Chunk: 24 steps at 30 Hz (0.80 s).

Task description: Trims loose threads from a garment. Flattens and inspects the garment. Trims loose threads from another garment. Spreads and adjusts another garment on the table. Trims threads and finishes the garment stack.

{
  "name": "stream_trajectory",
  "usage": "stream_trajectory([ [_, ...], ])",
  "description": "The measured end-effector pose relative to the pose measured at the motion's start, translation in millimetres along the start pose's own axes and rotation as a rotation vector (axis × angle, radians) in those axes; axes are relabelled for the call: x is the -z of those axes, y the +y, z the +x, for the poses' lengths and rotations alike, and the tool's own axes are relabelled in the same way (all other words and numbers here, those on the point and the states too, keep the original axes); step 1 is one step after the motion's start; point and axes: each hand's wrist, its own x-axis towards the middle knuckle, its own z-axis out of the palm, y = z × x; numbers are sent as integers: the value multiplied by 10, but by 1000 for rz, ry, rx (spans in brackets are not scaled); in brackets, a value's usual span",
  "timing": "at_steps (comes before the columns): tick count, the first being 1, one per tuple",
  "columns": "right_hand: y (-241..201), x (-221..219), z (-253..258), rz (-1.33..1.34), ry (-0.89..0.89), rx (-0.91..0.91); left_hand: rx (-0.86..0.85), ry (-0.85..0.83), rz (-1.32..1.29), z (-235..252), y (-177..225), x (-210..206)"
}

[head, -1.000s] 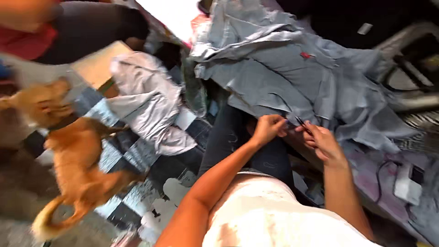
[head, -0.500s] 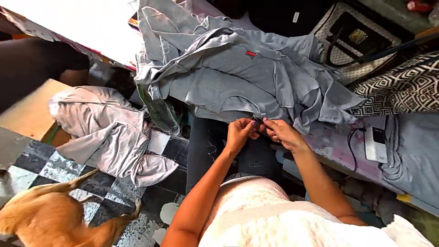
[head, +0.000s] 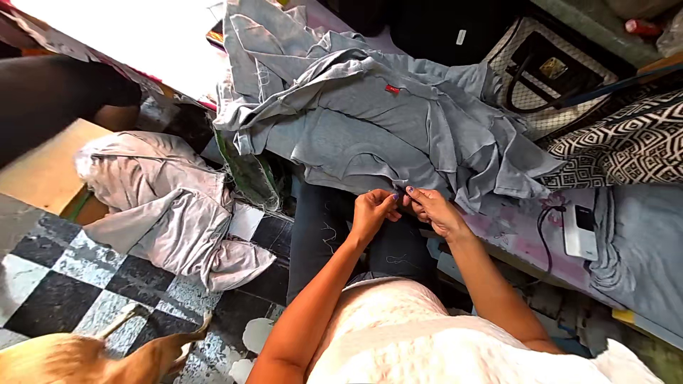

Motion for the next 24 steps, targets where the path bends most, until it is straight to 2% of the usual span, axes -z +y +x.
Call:
stream_trajectory([
  [2,-12,38,-70,-77,-5,51,46,-18,148,-34,31,54],
  [4,-13,50,-137,-252,76,212,37,26,276,-63,68,84],
  [8,56,-120,-37,-831,394,595,-119,138,379,31,61,1],
  [11,147,-280,155,-1037,537,739,-243,176,408,132,-3,-60],
  [14,100,-310,178,-828,462,595,-323,177,376,100,-51,-25],
  [19,-65,-334,90,-65,225,183,-432,163,396,95,-91,-17],
  [21,-80,-324,89,178,175,72,-429,154,429,122,-16,-22],
  [24,-46,-248,90,306,124,21,-329,87,450,145,75,14],
])
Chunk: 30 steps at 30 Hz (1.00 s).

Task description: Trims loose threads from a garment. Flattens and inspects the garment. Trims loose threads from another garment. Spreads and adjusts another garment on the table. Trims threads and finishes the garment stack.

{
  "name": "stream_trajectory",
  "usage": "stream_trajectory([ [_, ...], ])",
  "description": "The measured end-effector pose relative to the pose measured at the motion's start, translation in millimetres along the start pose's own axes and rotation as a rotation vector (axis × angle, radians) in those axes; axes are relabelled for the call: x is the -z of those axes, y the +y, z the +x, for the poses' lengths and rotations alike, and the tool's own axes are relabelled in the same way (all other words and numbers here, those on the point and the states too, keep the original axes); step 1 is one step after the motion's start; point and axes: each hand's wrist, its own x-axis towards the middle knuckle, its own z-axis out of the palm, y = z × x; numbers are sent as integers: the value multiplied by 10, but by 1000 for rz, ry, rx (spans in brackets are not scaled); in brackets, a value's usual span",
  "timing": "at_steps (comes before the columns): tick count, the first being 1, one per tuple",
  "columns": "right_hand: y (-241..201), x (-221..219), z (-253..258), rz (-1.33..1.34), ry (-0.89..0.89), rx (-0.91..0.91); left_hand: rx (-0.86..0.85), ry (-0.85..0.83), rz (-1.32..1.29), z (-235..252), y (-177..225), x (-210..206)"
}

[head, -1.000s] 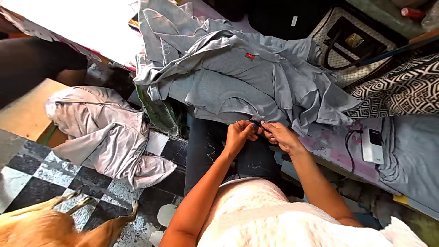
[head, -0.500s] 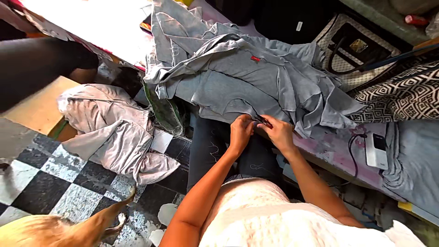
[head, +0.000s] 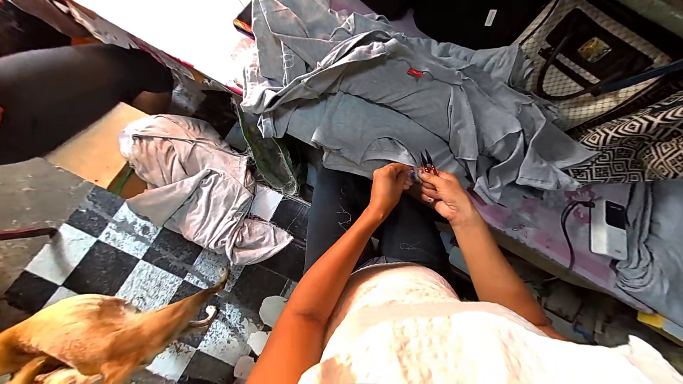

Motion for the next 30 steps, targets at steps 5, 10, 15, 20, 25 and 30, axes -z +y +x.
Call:
stream_trajectory([
  [5,-82,129,-245,-308,-60,64,312,-50,-192,-82,-67,85],
  [10,-7,83,-293,-513,-21,24,404,-2,-418,-125,-68,47],
  [15,15,-4,-122,-474,-12,24,387,-16,-421,-107,-25,51],
  [20,64,-51,-63,-440,23,39,380,-8,-439,-101,-48,62],
  [25,30,14,-126,-469,21,74,416,16,-419,-184,-150,245],
  [30,15,-118,-135,-945,54,648,449,267,-142,-308,-536,1101],
])
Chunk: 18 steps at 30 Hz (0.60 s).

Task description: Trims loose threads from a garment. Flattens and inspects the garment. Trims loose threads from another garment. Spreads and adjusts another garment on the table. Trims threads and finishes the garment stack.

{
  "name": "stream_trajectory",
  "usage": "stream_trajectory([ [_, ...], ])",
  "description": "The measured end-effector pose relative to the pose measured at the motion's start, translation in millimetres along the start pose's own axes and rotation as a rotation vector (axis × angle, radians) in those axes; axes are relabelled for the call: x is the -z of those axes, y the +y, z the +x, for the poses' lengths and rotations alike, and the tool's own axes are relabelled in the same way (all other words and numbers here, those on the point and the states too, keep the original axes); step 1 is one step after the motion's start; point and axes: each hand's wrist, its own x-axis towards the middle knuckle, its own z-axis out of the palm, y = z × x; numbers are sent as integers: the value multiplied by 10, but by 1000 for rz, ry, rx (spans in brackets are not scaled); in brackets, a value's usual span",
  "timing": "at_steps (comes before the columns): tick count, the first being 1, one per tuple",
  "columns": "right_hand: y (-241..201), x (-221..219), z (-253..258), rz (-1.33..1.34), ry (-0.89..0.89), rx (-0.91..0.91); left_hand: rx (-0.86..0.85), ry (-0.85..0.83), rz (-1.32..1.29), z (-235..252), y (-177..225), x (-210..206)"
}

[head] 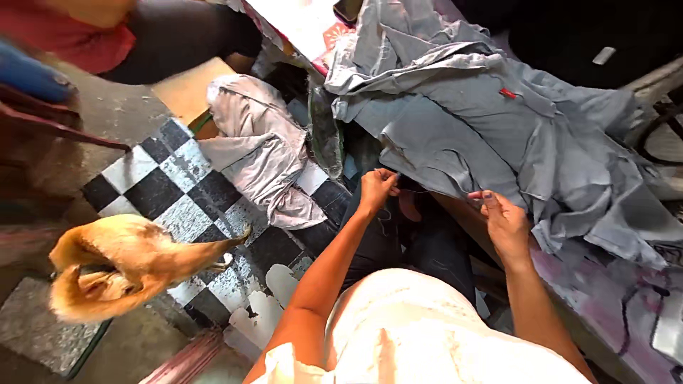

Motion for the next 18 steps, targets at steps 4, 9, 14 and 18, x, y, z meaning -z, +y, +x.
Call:
stream_trajectory([
  [4,-62,-319,243,-576,35,220,48,305,192,453,-187,728],
  [9,-212,-342,474,-714,16,151,4,544,438,883,-184,1191],
  [14,-138,-10,613,-329,-50,-97,-68,48,488,358,457,741],
  [18,-296,-107,545,384,-62,-398,-206,-529,212,71,649,-190],
])
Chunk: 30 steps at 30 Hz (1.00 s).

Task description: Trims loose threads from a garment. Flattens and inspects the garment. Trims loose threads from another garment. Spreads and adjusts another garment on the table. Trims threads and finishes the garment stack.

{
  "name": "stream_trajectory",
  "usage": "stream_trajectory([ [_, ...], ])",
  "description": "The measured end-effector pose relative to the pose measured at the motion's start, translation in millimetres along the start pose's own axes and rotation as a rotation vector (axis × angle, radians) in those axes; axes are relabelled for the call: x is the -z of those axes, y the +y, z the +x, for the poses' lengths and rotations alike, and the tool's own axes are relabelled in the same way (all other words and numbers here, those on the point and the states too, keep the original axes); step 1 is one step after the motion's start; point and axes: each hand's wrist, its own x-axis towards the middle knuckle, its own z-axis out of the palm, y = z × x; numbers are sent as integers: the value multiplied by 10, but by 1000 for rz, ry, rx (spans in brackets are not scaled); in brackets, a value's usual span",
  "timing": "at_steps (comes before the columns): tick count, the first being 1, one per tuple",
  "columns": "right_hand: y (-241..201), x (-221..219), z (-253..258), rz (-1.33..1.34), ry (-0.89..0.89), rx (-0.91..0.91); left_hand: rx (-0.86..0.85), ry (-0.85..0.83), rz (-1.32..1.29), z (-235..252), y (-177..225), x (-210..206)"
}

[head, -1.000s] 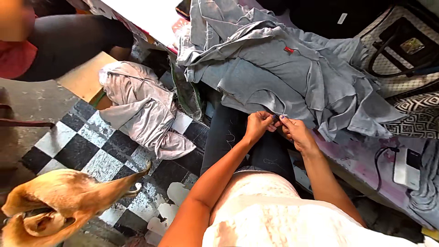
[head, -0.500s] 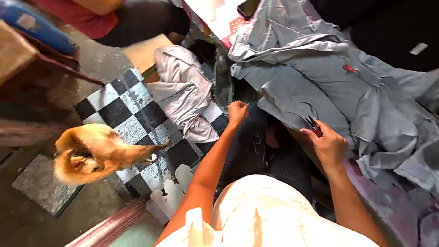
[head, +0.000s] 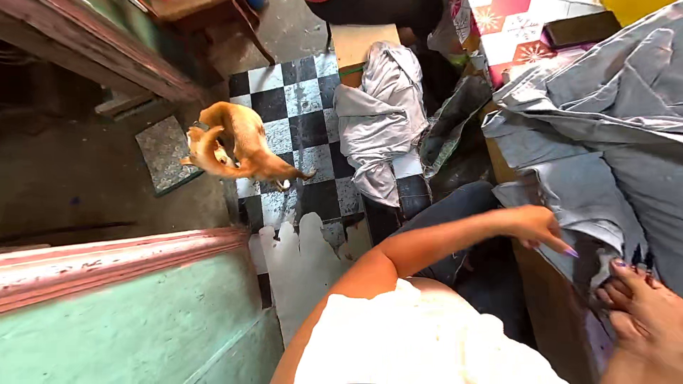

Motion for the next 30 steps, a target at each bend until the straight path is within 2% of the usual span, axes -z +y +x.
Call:
stream_trajectory([
  [3,-8,7,12,243,-64,-141,-143,127,-36,296,117,-476],
  [5,33,82,54,363,-112,-208,-181,209,-101,413,135,-658],
  [9,167,306,147,575,-245,-278,-207,191,-87,331,123,-730],
  [13,246,299,138,589,-264,-262,-217,252,-133,222,55,-696],
  [19,197,112,37,388,-197,-114,-220,382,-270,357,118,-695],
  [23,143,21,-70,-55,17,206,-208,347,-282,350,108,-667],
  [25,145,31,-83,-232,24,355,-190,334,-289,298,105,-694],
  [27,165,26,-55,-259,39,404,-158,285,-266,251,74,-694],
  [30,164,51,-23,-109,1,316,-98,165,-233,178,7,-630],
])
